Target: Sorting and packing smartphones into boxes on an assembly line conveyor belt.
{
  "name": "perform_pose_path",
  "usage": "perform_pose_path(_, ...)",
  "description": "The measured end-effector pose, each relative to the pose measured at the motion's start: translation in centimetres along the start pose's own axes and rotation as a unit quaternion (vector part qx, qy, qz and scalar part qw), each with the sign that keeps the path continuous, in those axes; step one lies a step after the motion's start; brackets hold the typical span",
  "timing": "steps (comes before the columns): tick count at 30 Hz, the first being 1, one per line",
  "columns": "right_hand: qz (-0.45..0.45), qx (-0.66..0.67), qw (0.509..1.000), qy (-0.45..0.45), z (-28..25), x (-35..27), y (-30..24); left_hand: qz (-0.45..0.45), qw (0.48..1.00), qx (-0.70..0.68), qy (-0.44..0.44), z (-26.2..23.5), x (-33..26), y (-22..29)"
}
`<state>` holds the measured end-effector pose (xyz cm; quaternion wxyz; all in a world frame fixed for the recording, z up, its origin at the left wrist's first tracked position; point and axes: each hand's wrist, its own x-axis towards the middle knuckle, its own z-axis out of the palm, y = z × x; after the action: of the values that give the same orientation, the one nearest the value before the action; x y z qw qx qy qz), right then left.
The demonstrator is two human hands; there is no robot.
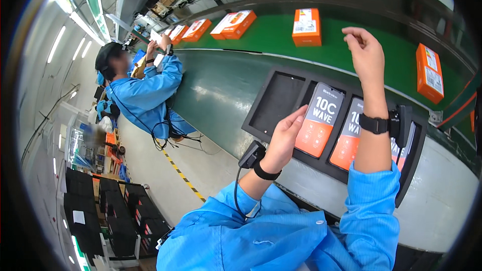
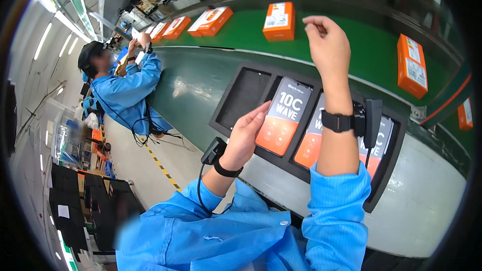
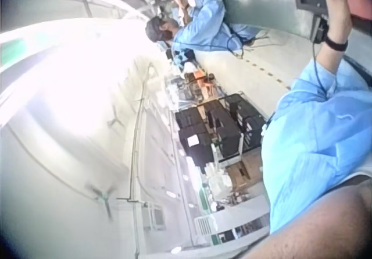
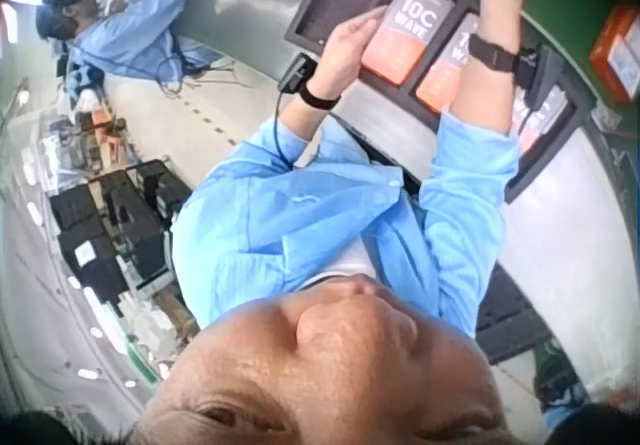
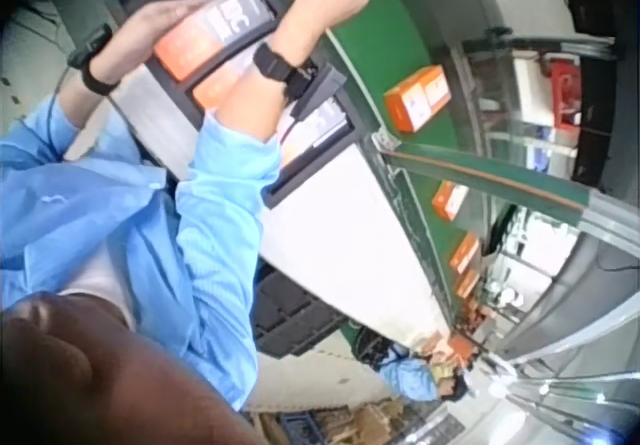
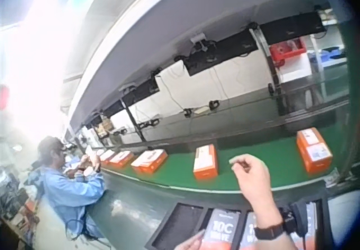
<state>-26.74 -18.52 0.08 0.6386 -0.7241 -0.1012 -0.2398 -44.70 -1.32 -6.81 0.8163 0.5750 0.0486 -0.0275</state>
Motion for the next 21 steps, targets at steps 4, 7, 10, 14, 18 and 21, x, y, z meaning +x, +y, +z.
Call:
perform_pose_path(4, -0.017, 0.026, 0.998, -0.048, -1.2, 0.2, 1.2, 0.041, 0.997, 0.061, -0.035, -0.3, 0.6, -1.1)
perform_pose_path(7, 0.001, -0.004, 0.996, -0.084, -2.5, 0.2, 0.6, 0.054, 0.987, 0.129, -0.074, 0.9, 0.2, -0.1)
perform_pose_path(10, 0.018, -0.098, 0.991, -0.092, -2.0, -0.7, -1.0, 0.067, 0.995, 0.063, -0.029, 0.1, 0.0, -0.7)
perform_pose_path(14, -0.006, -0.297, 0.949, -0.103, -0.3, -3.3, -4.0, 0.086, 0.992, -0.06, 0.075, -3.4, -0.5, 0.6)
perform_pose_path(18, -0.049, -0.454, 0.839, -0.297, 1.1, -7.0, -2.5, 0.161, 0.97, -0.092, 0.159, -7.4, -0.3, 2.1)
perform_pose_path(21, -0.078, -0.583, 0.748, -0.306, 3.3, -10.2, -2.7, 0.175, 0.957, -0.12, 0.195, -9.8, -0.2, 1.9)
